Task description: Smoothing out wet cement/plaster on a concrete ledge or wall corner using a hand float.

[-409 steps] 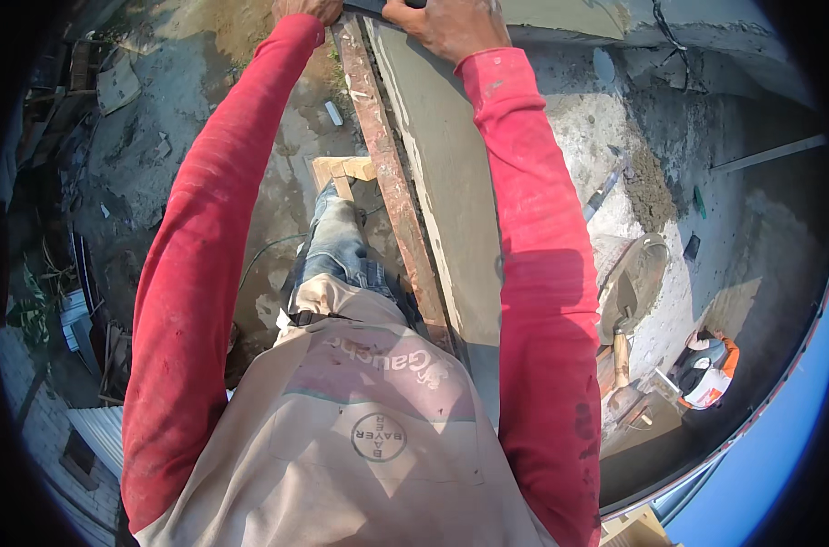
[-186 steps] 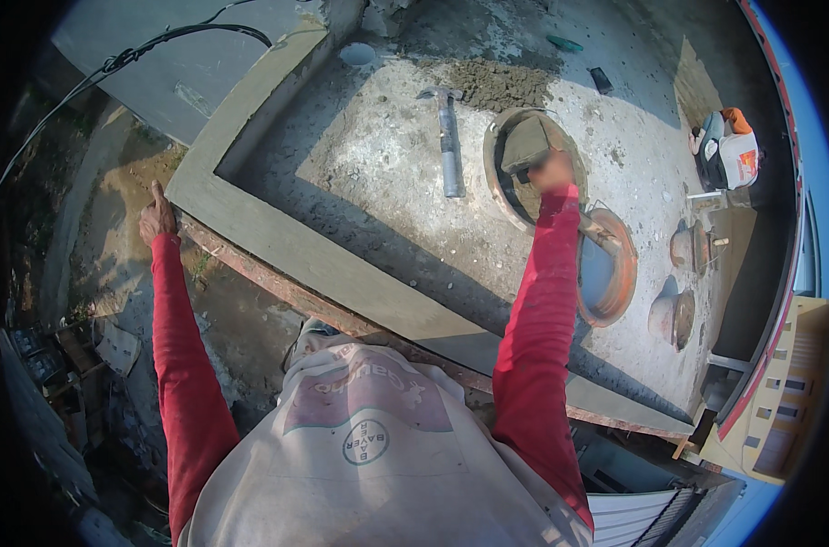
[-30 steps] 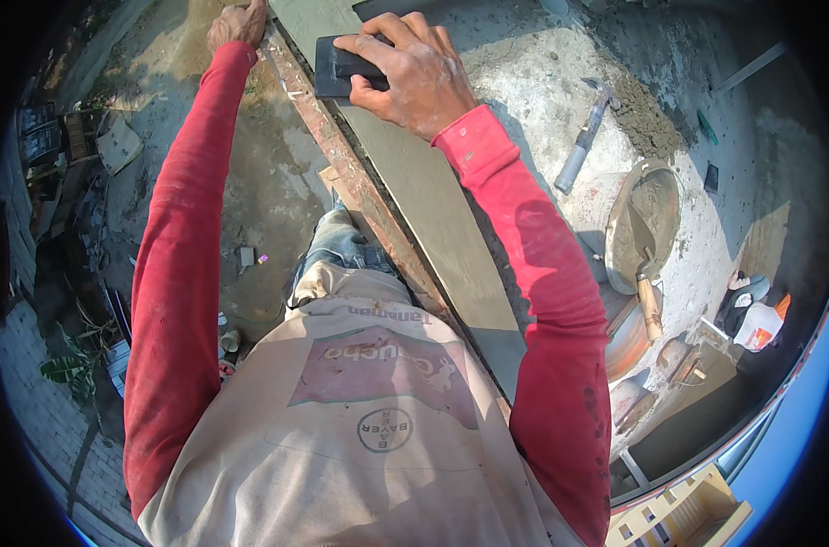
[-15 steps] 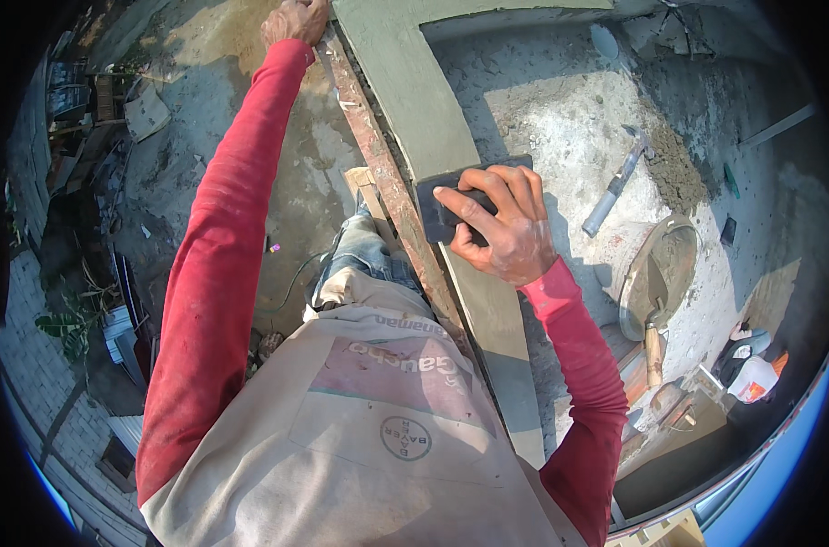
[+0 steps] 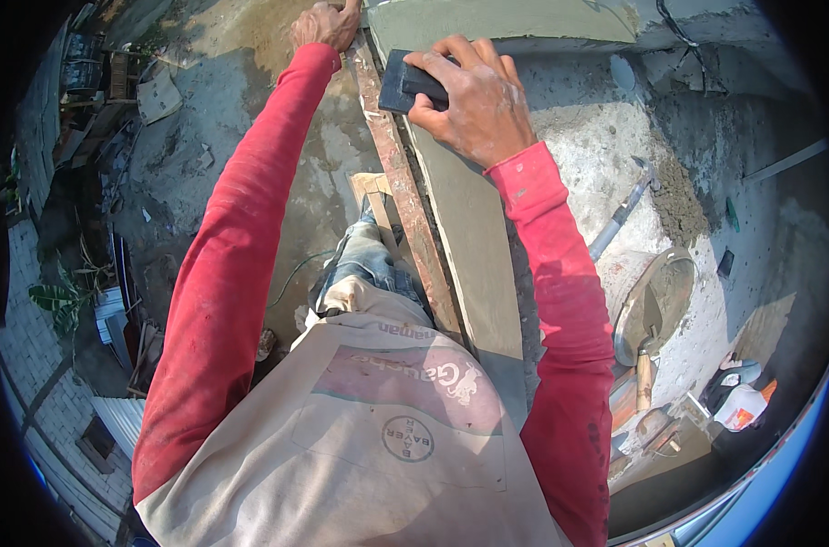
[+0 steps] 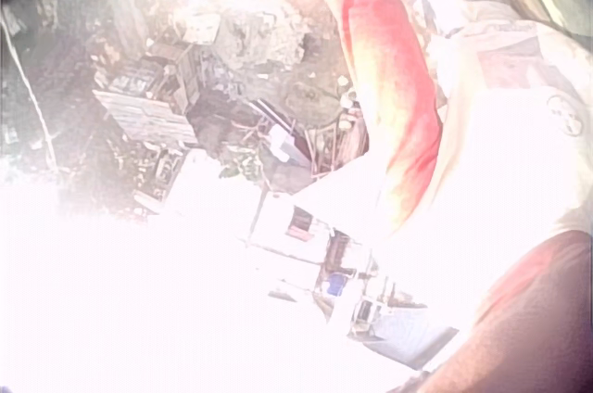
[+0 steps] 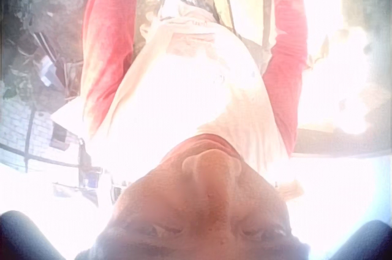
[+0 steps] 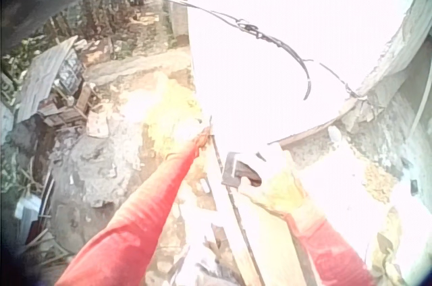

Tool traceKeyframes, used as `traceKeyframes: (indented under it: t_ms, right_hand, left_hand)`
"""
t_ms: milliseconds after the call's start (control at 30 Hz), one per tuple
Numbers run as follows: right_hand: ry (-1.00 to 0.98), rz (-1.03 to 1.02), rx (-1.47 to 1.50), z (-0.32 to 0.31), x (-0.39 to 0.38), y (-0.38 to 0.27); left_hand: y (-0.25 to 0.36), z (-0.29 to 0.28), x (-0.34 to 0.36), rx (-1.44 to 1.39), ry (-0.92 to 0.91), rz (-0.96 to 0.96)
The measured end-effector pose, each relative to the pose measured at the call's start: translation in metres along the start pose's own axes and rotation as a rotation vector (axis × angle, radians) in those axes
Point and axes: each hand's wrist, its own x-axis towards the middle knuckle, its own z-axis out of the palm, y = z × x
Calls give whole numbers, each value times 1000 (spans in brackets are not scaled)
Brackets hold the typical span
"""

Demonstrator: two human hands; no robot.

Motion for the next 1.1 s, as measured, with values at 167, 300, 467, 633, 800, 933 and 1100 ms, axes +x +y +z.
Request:
traceKeyframes:
  t_ms: [167,300,467,633,800,933,1100]
  right_hand:
    - [-200,137,178,-61,-54,-14]
    - [12,40,118,-22,33,20]
    - [142,-157,75,47,116,57]
    - [-10,-85,63,35,92,44]
    - [-220,110,173,-32,39,22]
    - [-39,-21,178,0,94,33]
    - [-77,-85,146,39,120,41]
  left_hand:
    - [12,-2,-8,-191,119,51]
    - [23,-17,-11,32,14,-130]
    - [28,-28,-17,11,49,-116]
    - [27,-25,-18,-38,13,-127]
    - [31,-21,-17,-17,30,-155]
    - [31,-24,-21,-38,6,-147]
    - [30,-30,-20,-66,-3,-141]
